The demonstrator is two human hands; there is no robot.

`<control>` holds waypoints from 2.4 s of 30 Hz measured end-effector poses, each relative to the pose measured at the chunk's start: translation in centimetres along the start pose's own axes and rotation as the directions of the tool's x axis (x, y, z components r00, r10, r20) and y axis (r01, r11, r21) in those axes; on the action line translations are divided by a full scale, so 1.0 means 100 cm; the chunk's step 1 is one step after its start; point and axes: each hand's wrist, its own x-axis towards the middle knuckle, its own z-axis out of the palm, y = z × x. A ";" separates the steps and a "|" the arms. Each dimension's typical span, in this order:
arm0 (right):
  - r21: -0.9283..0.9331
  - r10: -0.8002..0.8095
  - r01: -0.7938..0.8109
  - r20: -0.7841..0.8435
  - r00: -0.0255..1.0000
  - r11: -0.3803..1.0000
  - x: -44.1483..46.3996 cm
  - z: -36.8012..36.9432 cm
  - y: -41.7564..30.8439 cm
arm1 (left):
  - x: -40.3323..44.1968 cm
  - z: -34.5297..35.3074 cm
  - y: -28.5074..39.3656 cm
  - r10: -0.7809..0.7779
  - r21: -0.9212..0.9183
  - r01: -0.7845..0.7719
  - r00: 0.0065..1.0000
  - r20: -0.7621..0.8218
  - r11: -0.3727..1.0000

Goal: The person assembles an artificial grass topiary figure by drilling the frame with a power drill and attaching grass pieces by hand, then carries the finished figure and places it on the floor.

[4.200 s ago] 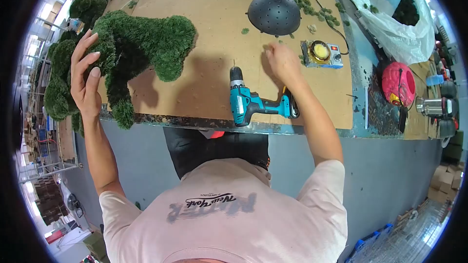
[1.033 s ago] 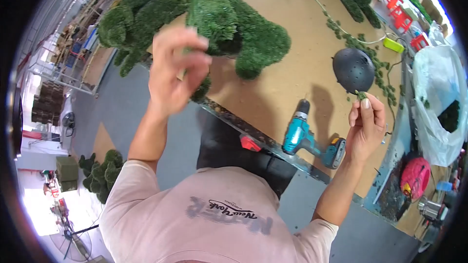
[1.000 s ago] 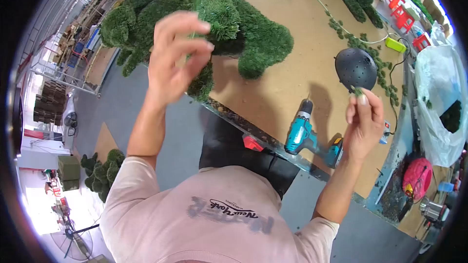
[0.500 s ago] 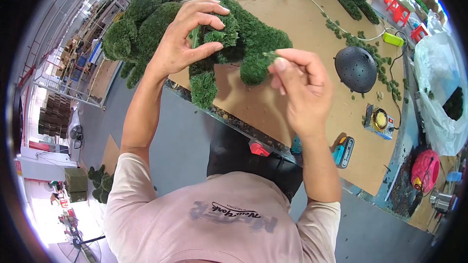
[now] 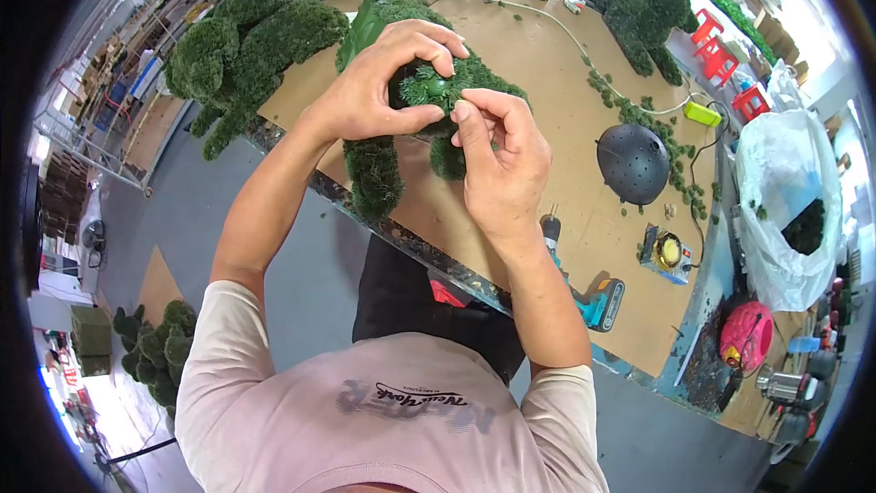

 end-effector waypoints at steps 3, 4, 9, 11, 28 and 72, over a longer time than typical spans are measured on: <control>-0.071 -0.059 0.059 0.007 0.998 0.996 -0.001 0.001 0.001 | -0.003 0.002 -0.002 0.010 -0.037 -0.010 1.000 -0.024 0.999; -0.118 -0.046 0.045 -0.009 0.999 0.992 -0.002 0.001 -0.001 | -0.003 0.003 -0.002 0.013 -0.054 -0.014 1.000 -0.028 0.998; -0.219 -0.086 0.082 -0.007 0.996 0.972 -0.001 0.001 -0.001 | -0.003 0.005 -0.002 0.021 -0.070 -0.025 0.998 -0.057 0.997; -0.247 -0.091 0.086 -0.011 0.996 0.965 -0.001 0.002 -0.002 | -0.004 0.007 -0.003 0.022 -0.076 -0.027 0.998 -0.061 0.997; -0.678 -0.206 0.245 0.140 0.968 0.693 0.012 0.009 -0.018 | -0.005 0.011 -0.005 0.058 -0.070 -0.065 0.993 -0.102 0.995; 0.197 0.648 -0.628 -0.394 0.653 0.753 -0.037 -0.093 0.173 | -0.147 -0.017 -0.119 -0.862 -0.687 0.573 0.483 -0.156 0.446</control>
